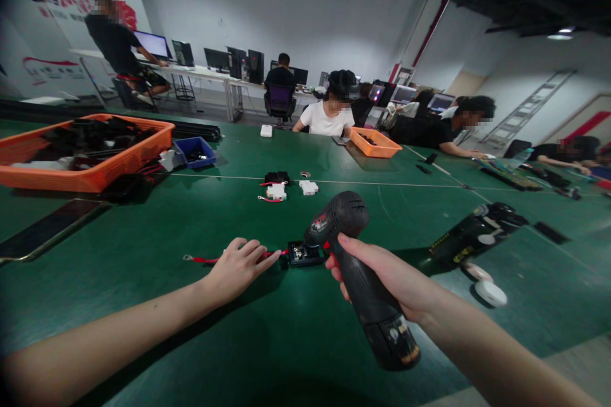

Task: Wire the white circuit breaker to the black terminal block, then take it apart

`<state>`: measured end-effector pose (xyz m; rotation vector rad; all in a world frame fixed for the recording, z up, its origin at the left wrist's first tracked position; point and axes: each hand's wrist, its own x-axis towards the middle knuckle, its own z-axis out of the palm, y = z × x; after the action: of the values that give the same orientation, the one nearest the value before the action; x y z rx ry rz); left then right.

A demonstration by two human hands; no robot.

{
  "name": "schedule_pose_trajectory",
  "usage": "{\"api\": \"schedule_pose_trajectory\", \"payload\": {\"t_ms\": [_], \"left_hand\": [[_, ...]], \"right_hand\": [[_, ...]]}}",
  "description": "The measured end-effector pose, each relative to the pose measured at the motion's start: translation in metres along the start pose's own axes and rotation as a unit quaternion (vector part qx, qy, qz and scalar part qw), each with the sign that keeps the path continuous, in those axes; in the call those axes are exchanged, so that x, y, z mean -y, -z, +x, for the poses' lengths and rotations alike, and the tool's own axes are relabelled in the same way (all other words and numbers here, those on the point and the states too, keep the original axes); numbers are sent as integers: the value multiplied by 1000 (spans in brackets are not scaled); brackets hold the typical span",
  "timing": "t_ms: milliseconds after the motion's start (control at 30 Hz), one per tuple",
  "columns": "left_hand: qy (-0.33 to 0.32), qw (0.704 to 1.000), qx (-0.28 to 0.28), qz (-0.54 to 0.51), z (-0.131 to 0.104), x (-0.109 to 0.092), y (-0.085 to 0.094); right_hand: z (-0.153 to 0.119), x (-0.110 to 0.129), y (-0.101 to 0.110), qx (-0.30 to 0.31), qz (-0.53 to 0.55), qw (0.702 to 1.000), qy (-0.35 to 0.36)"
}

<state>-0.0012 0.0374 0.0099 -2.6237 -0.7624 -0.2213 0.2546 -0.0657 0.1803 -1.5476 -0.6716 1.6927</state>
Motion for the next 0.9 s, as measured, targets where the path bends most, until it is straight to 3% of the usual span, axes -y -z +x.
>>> {"api": "schedule_pose_trajectory", "payload": {"t_ms": [900], "left_hand": [[-6, 1000, -1, 11, 2, -1, 4]], "right_hand": [[-3, 0, -1, -23, -10, 1000, -11]]}}
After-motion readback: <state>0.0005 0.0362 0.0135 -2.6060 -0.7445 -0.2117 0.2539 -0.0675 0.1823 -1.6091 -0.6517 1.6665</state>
